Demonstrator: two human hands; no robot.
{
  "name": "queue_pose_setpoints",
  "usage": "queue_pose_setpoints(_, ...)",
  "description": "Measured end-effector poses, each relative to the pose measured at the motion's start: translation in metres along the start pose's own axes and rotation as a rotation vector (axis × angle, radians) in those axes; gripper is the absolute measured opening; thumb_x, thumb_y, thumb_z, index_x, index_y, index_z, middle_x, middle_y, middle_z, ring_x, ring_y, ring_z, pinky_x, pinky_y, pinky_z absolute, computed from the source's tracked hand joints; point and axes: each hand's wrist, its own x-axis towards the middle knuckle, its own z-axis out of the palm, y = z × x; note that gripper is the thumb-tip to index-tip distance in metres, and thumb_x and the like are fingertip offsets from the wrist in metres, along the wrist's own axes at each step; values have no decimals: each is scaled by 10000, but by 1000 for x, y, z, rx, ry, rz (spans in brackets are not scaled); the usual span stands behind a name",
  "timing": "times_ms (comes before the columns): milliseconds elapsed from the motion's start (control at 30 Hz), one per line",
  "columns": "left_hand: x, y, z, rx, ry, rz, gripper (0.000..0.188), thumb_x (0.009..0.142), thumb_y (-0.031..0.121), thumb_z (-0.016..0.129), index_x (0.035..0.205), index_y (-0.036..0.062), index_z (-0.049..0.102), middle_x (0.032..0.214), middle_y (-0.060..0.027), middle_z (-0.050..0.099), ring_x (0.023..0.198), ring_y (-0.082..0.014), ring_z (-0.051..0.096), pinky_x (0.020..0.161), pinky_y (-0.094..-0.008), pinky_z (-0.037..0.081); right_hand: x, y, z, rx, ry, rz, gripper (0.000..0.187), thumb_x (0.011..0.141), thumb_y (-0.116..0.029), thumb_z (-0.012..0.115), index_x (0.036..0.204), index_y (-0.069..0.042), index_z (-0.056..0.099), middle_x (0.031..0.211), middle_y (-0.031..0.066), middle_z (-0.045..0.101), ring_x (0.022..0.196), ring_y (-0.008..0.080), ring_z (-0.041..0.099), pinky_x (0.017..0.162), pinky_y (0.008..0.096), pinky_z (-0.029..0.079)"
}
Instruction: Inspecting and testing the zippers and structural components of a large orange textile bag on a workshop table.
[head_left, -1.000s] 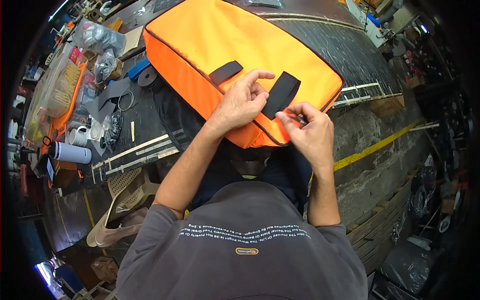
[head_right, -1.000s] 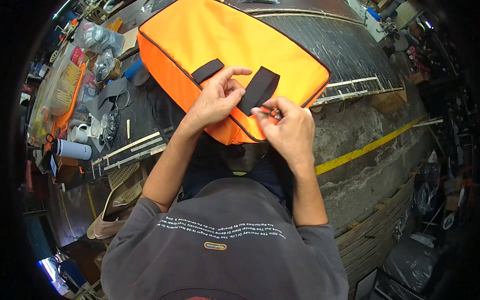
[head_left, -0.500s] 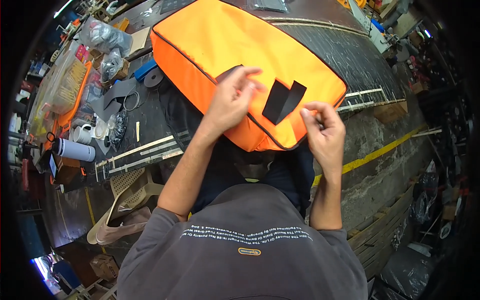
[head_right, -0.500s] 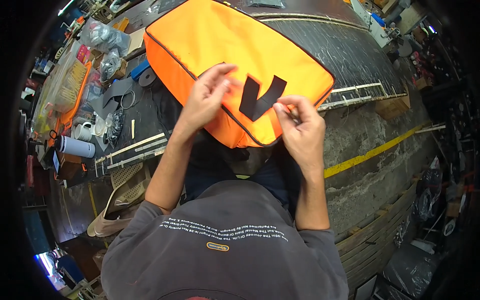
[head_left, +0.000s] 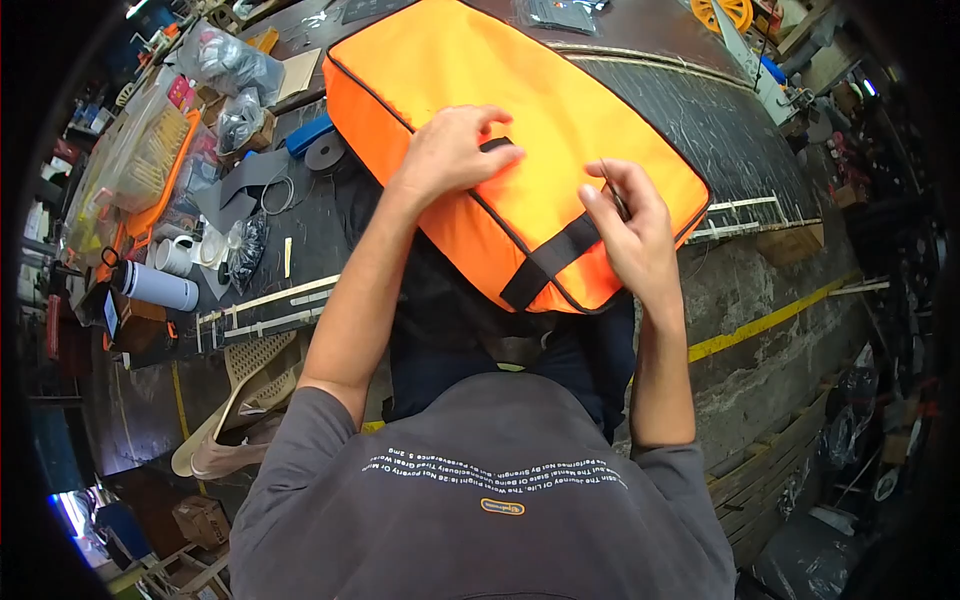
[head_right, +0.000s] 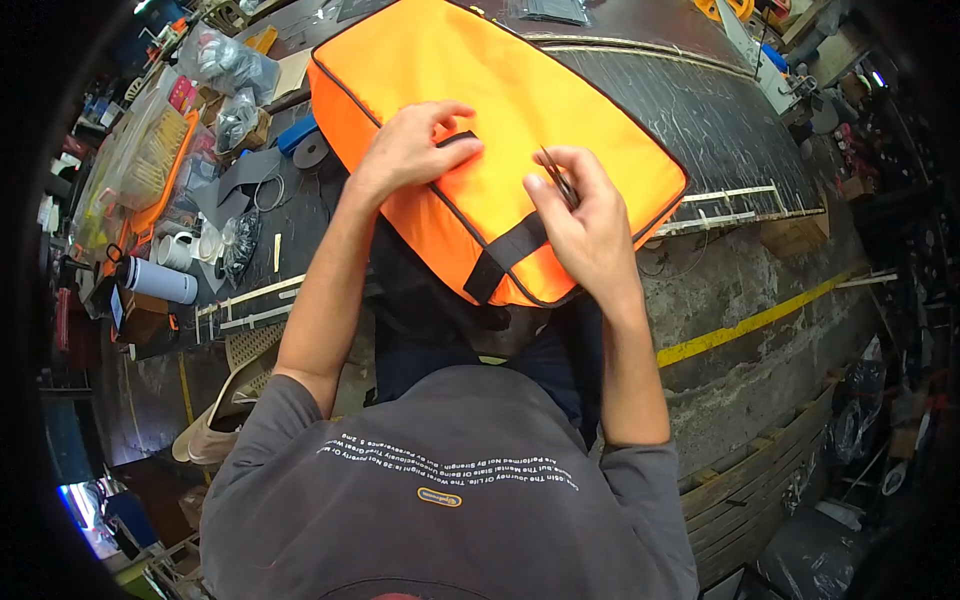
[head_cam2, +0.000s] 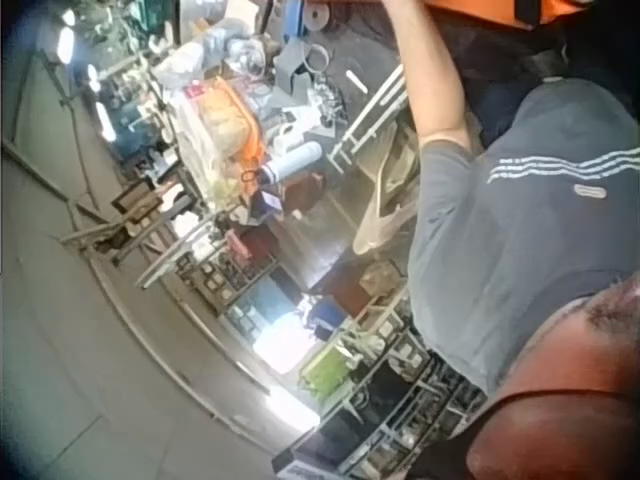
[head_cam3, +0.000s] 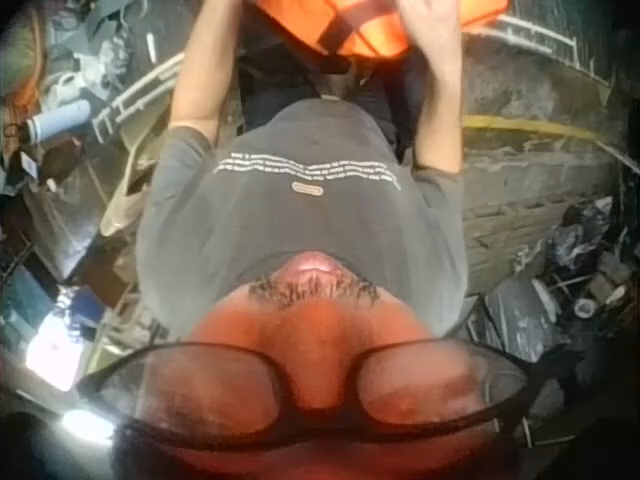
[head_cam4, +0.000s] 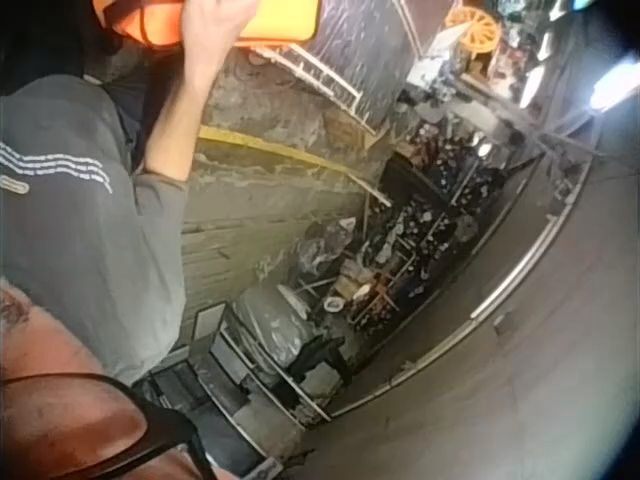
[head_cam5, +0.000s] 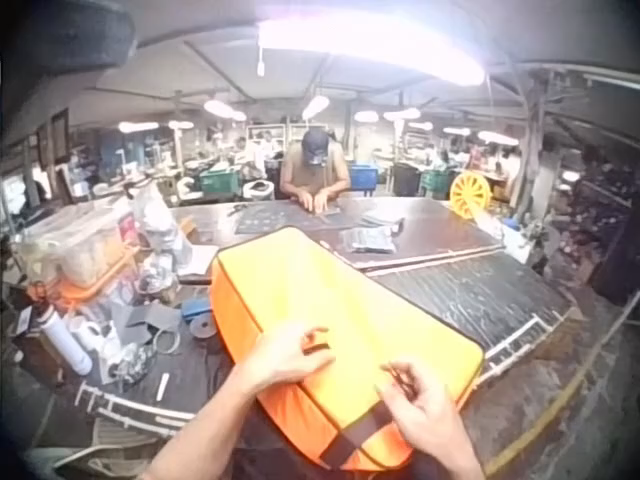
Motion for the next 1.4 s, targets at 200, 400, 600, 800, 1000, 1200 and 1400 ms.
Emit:
queue_pose_setpoints(200, 9, 10, 15, 250, -20, 10, 289, 917, 348, 766, 1094, 124, 808, 1095, -134, 784, 1003, -316, 749, 884, -459, 602, 82, 41, 15, -179, -201, -5, 305, 1032, -240, 681, 1105, 51, 729, 798, 70, 649, 700, 109, 564, 672, 313, 491)
queue_pose_setpoints(400, -1, -17, -9, -374, 64, -56, 290, 930, 250, 829, 1085, 10, 775, 923, -109, 780, 812, -192, 760, 762, -320, 606, 117, 40, 37, -102, -547, 111, 339, 951, -224, 819, 1198, 1, 765, 743, -61, 563, 670, 50, 486, 625, 269, 421)
queue_pose_setpoints(600, -4, -34, -7, -633, 97, -35, 242, 995, 198, 772, 1082, -28, 758, 917, -63, 783, 775, -120, 730, 719, -293, 600, 108, 26, 60, -252, -496, -22, 321, 907, -244, 877, 1115, -18, 782, 654, -74, 440, 617, 57, 416, 565, 290, 357)
queue_pose_setpoints(800, -10, -34, 2, -807, 179, -189, 180, 983, 133, 760, 967, -43, 725, 900, -81, 764, 771, -89, 700, 698, -259, 580, 103, 21, 69, -306, -369, -131, 312, 864, -272, 901, 1007, -18, 788, 736, 49, 698, 717, 148, 686, 699, 336, 565)
queue_pose_setpoints(1000, -30, -20, -3, -1039, 232, -267, 373, 959, 67, 769, 1283, -10, 601, 927, -75, 745, 810, -105, 717, 738, -252, 579, 101, 27, 67, -180, -409, -269, 291, 874, -226, 902, 1070, -32, 807, 930, 57, 814, 762, 119, 669, 697, 297, 537)
queue_pose_setpoints(1200, -34, -30, -3, -1158, 176, -314, 548, 949, 33, 777, 1413, 2, 487, 931, -78, 750, 810, -136, 732, 746, -276, 592, 103, 33, 66, -176, -404, -576, 264, 867, -194, 913, 1081, -68, 824, 910, -10, 809, 645, 37, 523, 590, 250, 449)
queue_pose_setpoints(1400, -41, -30, 14, -1383, 289, -289, 609, 956, 2, 772, 1458, -23, 428, 957, -100, 756, 818, -141, 726, 791, -280, 603, 99, 28, 68, -92, -434, -262, 214, 882, -182, 908, 1013, -40, 815, 823, -52, 748, 627, 6, 482, 570, 228, 395)
